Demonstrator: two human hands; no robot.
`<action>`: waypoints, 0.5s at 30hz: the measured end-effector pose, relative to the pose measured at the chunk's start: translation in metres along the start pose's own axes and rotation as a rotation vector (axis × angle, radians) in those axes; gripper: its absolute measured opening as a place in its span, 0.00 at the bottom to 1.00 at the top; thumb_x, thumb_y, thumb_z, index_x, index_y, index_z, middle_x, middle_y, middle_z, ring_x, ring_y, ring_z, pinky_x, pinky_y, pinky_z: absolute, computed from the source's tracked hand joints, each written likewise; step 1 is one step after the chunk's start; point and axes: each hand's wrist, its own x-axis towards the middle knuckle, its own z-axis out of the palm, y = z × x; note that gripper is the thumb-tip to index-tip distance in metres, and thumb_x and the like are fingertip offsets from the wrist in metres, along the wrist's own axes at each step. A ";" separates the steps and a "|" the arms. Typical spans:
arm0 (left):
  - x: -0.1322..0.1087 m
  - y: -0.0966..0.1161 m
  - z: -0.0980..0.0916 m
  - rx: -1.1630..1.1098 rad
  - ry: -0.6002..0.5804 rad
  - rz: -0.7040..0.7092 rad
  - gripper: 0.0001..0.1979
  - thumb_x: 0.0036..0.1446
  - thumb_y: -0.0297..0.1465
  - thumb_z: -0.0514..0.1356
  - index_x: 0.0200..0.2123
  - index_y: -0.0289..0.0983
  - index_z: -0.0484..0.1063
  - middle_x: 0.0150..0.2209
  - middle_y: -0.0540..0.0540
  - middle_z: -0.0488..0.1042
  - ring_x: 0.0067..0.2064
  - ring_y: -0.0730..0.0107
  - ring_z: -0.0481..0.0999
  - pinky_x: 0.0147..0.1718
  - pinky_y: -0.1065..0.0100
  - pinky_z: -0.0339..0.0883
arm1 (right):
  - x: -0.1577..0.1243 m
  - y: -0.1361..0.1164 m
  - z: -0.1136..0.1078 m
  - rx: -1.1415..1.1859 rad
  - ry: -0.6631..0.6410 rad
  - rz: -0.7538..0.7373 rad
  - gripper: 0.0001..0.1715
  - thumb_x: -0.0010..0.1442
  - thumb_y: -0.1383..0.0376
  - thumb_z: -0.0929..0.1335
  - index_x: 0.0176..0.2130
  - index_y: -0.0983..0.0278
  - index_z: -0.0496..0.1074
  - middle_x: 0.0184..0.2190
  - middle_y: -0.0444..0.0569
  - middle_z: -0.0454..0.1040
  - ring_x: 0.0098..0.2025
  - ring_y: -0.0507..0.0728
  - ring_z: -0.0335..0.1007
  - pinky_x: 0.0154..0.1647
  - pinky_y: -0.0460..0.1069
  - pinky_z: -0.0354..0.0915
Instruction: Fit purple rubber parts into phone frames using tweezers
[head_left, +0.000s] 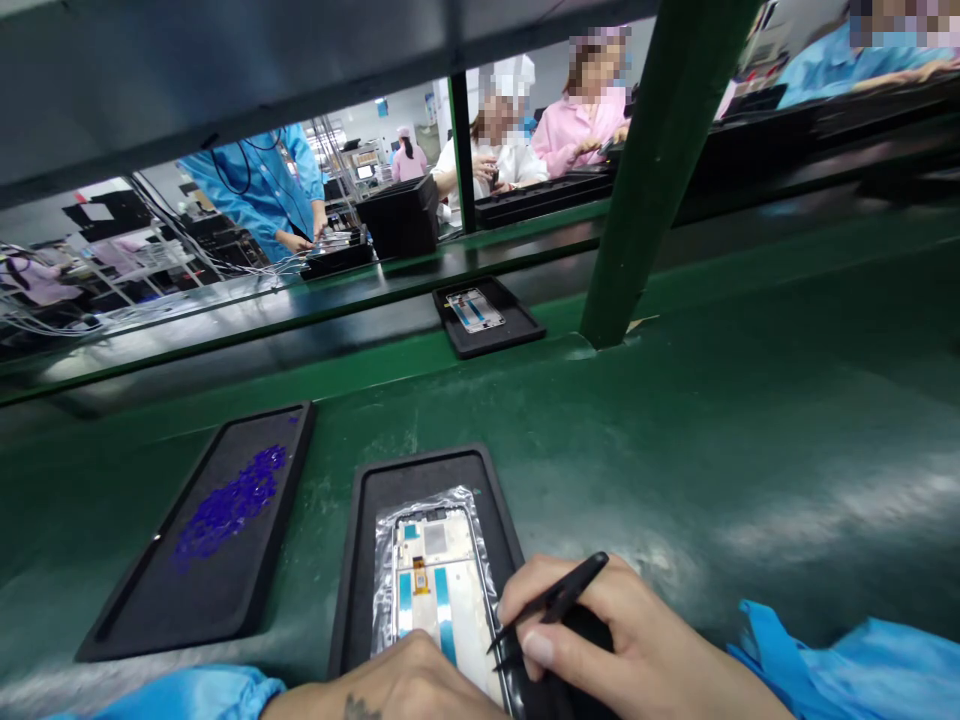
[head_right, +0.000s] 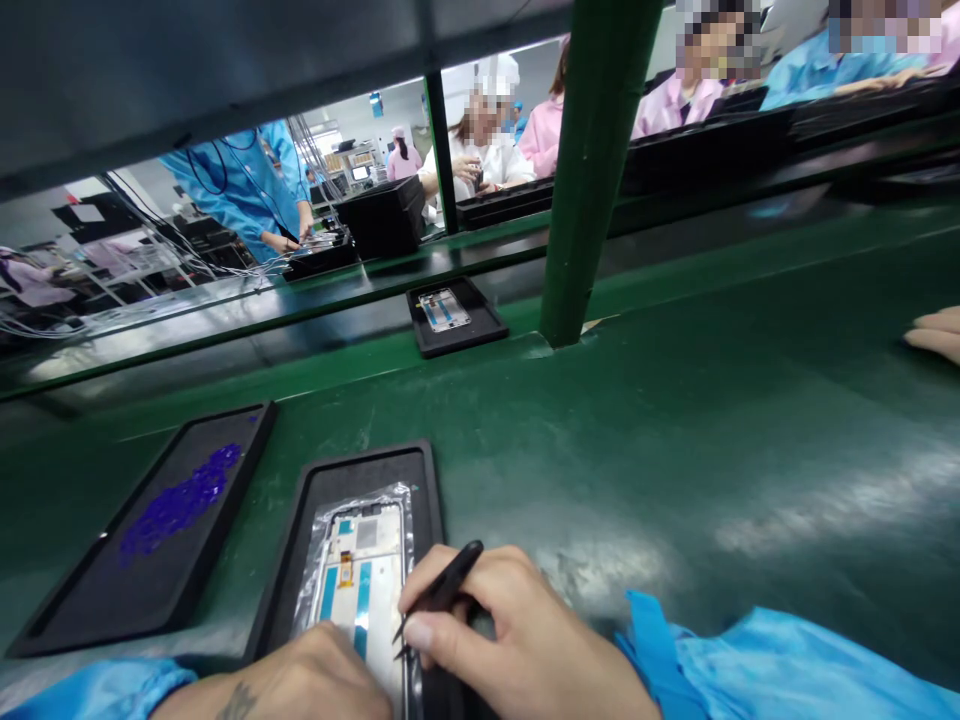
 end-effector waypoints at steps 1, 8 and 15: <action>0.002 0.003 -0.001 -0.001 -0.013 0.022 0.08 0.66 0.30 0.59 0.34 0.36 0.75 0.27 0.53 0.70 0.29 0.81 0.70 0.28 0.82 0.65 | 0.000 0.000 0.000 0.002 0.005 0.003 0.10 0.60 0.61 0.68 0.37 0.61 0.79 0.32 0.45 0.78 0.37 0.55 0.73 0.38 0.49 0.66; 0.002 0.014 -0.009 -0.017 -0.081 0.063 0.08 0.68 0.30 0.57 0.40 0.37 0.76 0.35 0.52 0.76 0.36 0.80 0.74 0.33 0.82 0.67 | 0.002 -0.002 0.000 0.004 -0.006 0.007 0.09 0.60 0.61 0.68 0.37 0.61 0.78 0.32 0.44 0.78 0.35 0.54 0.72 0.39 0.49 0.65; 0.002 0.020 -0.014 0.025 -0.048 0.090 0.15 0.71 0.32 0.52 0.34 0.35 0.75 0.28 0.52 0.72 0.29 0.81 0.71 0.27 0.82 0.62 | -0.003 0.001 0.001 0.001 -0.006 0.018 0.10 0.60 0.61 0.68 0.37 0.61 0.78 0.32 0.45 0.78 0.37 0.55 0.72 0.39 0.49 0.65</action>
